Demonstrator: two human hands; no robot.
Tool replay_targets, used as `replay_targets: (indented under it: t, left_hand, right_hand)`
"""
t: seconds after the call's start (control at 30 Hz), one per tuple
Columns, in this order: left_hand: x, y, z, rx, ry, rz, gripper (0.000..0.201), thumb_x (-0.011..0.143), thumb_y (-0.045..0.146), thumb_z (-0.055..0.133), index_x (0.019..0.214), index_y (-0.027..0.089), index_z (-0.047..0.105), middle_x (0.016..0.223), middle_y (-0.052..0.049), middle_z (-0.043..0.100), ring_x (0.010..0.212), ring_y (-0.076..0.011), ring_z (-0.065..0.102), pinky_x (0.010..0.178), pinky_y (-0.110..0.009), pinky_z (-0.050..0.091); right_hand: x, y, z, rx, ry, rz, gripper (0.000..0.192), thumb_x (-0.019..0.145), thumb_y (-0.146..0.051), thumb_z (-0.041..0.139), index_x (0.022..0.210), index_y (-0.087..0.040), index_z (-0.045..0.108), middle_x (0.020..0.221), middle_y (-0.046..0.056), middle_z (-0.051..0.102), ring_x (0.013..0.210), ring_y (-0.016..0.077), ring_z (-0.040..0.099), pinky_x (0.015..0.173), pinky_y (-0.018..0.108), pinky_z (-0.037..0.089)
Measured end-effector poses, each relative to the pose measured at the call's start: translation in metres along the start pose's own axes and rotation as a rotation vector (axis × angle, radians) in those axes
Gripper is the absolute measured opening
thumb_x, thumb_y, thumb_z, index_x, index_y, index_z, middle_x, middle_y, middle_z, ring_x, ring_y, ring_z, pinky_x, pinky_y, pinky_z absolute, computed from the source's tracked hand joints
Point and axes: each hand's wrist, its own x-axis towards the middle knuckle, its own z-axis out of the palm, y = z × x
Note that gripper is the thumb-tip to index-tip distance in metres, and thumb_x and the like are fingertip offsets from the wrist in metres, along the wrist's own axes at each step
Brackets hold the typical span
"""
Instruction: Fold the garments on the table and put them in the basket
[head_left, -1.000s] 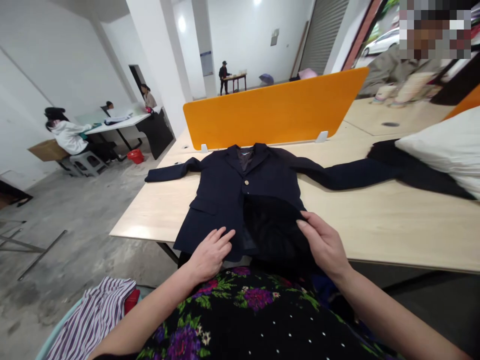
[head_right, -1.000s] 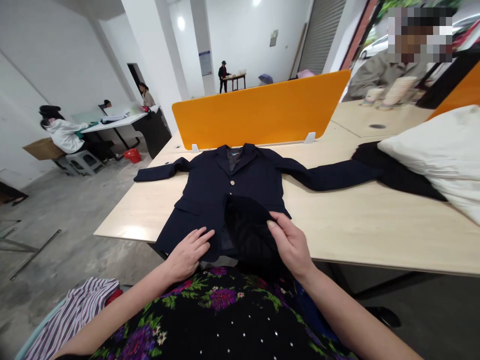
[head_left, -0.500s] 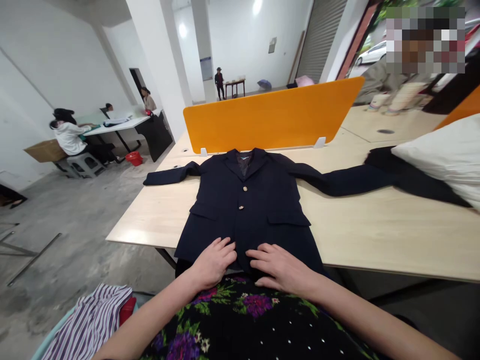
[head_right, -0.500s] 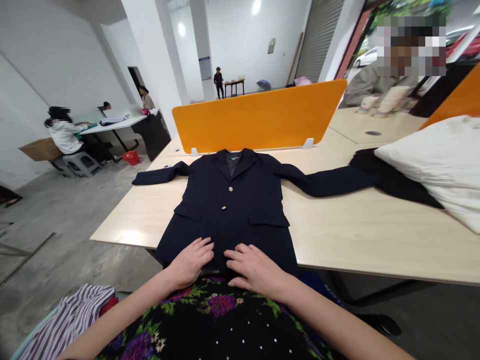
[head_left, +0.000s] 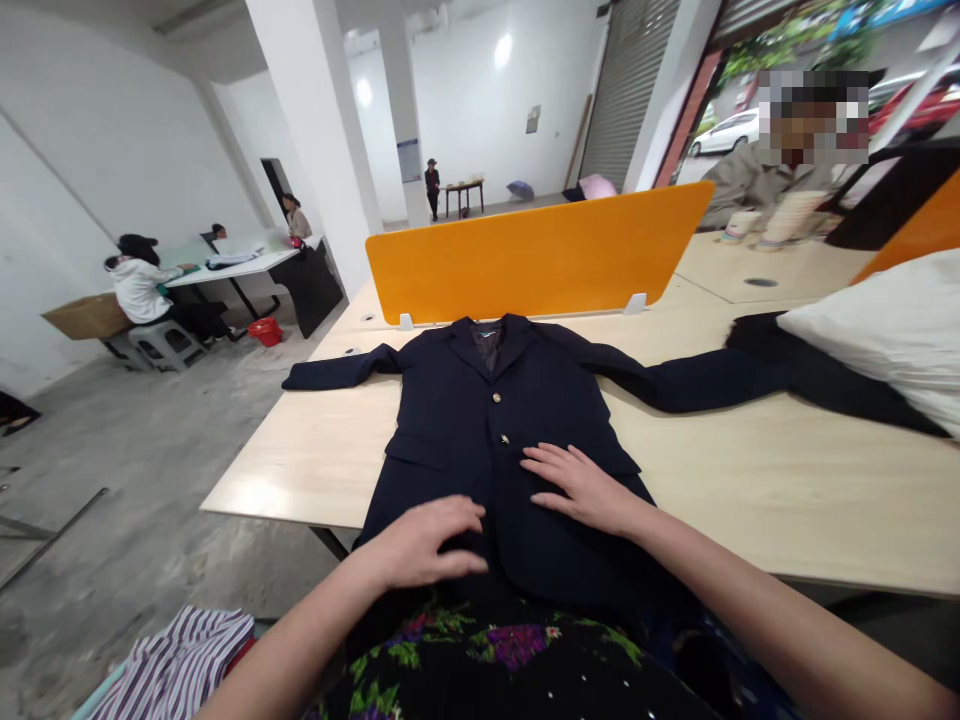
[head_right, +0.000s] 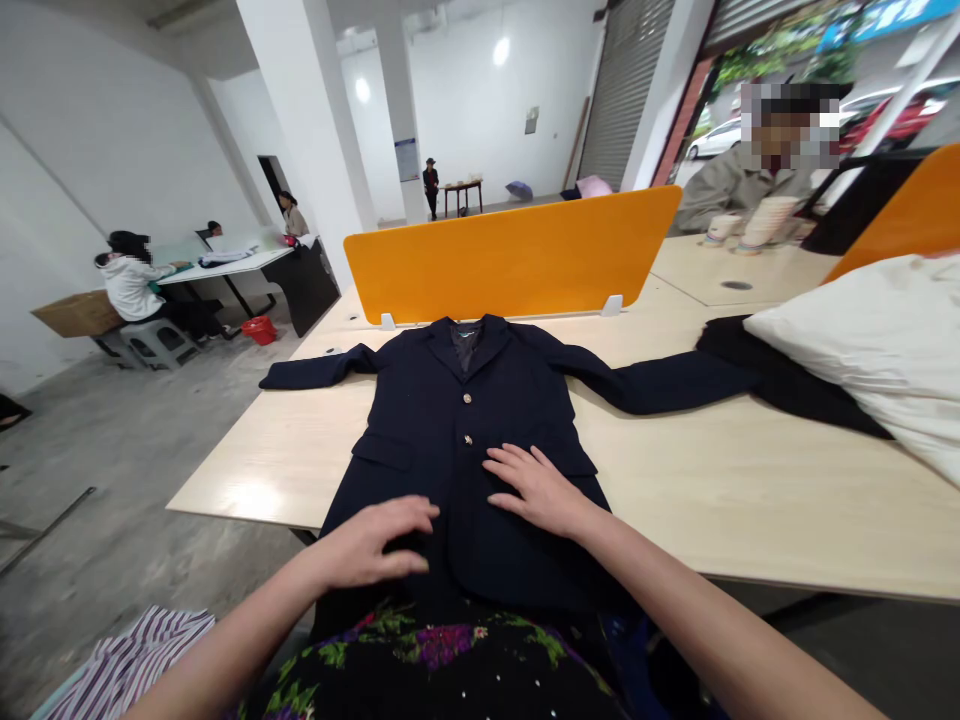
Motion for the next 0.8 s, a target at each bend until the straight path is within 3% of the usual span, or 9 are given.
replay_targets:
  t: [0.07,0.13,0.27,0.37,0.43,0.5,0.6,0.7,0.8]
  left_hand:
    - [0.008,-0.019,-0.013,0.067,0.149,-0.097,0.037,0.094,0.041,0.044,0.121,0.019,0.055,0.139,-0.008,0.050,0.135,-0.0187,0.035,0.111,-0.036,0.033]
    - [0.016,-0.042,-0.014,0.206,0.205,-0.207,0.045,0.093,0.043,0.043,0.133,0.020,0.047,0.147,-0.010,0.040,0.140,-0.0245,0.025,0.112,-0.047,0.028]
    - [0.021,-0.076,0.006,0.408,0.092,-0.330,0.058,0.091,0.049,0.045,0.143,0.024,0.036,0.150,-0.011,0.034,0.140,-0.0317,0.024,0.109,-0.056,0.027]
    - [0.024,-0.086,0.011,0.481,0.051,-0.356,0.057,0.090,0.051,0.045,0.141,0.024,0.040,0.147,-0.011,0.039,0.136,-0.0326,0.033,0.107,-0.055,0.031]
    - [0.035,-0.087,0.003,0.498,0.053,-0.376,0.050,0.091,0.049,0.044,0.133,0.021,0.050,0.137,-0.013,0.052,0.125,-0.0317,0.048,0.102,-0.054,0.037]
    - [0.056,-0.086,-0.009,0.510,0.111,-0.384,0.043,0.095,0.042,0.038,0.122,0.016,0.058,0.125,-0.015,0.060,0.115,-0.0294,0.057,0.099,-0.052,0.041]
    - [0.100,-0.084,-0.019,0.506,0.242,-0.299,0.042,0.097,0.035,0.032,0.121,0.011,0.056,0.130,-0.016,0.056,0.123,-0.0289,0.049,0.102,-0.048,0.039]
    - [0.147,-0.083,-0.009,0.437,0.275,-0.199,0.044,0.096,0.039,0.034,0.131,0.016,0.049,0.142,-0.012,0.045,0.136,-0.0289,0.033,0.107,-0.051,0.033]
    - [0.179,-0.088,0.013,0.388,0.187,-0.217,0.048,0.094,0.043,0.038,0.138,0.022,0.042,0.147,-0.010,0.039,0.139,-0.0304,0.028,0.107,-0.056,0.031]
  right_hand:
    - [0.010,0.003,-0.008,0.037,0.101,0.029,0.049,0.091,-0.054,0.041,0.126,-0.026,0.059,0.130,0.010,0.058,0.124,0.0272,0.050,0.102,0.052,0.038]
    - [0.019,0.002,-0.010,-0.001,0.182,0.078,0.051,0.090,-0.055,0.043,0.130,-0.025,0.055,0.135,0.011,0.054,0.128,0.0295,0.044,0.104,0.057,0.034]
    - [0.027,0.003,0.002,-0.078,0.096,0.076,0.057,0.088,-0.056,0.046,0.137,-0.028,0.047,0.146,0.011,0.042,0.136,0.0348,0.030,0.103,0.068,0.023]
    - [0.025,0.018,0.005,0.062,0.082,0.018,0.051,0.087,-0.053,0.049,0.131,-0.027,0.054,0.142,0.009,0.048,0.132,0.0306,0.039,0.106,0.059,0.028]
    - [0.022,0.039,-0.003,0.208,0.229,0.075,0.041,0.087,-0.047,0.051,0.119,-0.025,0.063,0.130,0.009,0.059,0.122,0.0256,0.051,0.103,0.049,0.038]
    - [0.017,0.069,-0.018,0.312,0.514,0.315,0.035,0.088,-0.043,0.048,0.108,-0.022,0.067,0.112,0.008,0.067,0.105,0.0225,0.061,0.093,0.041,0.047]
    - [0.003,0.121,-0.048,0.311,0.891,0.853,0.041,0.086,-0.047,0.047,0.104,-0.016,0.067,0.094,0.011,0.069,0.087,0.0242,0.065,0.078,0.039,0.051]
    - [-0.014,0.169,-0.079,0.213,1.021,1.204,0.047,0.083,-0.050,0.053,0.103,-0.010,0.065,0.092,0.018,0.066,0.087,0.0278,0.063,0.076,0.040,0.049]
    - [-0.026,0.202,-0.104,0.174,1.035,1.304,0.047,0.079,-0.048,0.062,0.101,-0.007,0.063,0.093,0.023,0.064,0.088,0.0294,0.062,0.076,0.041,0.048]
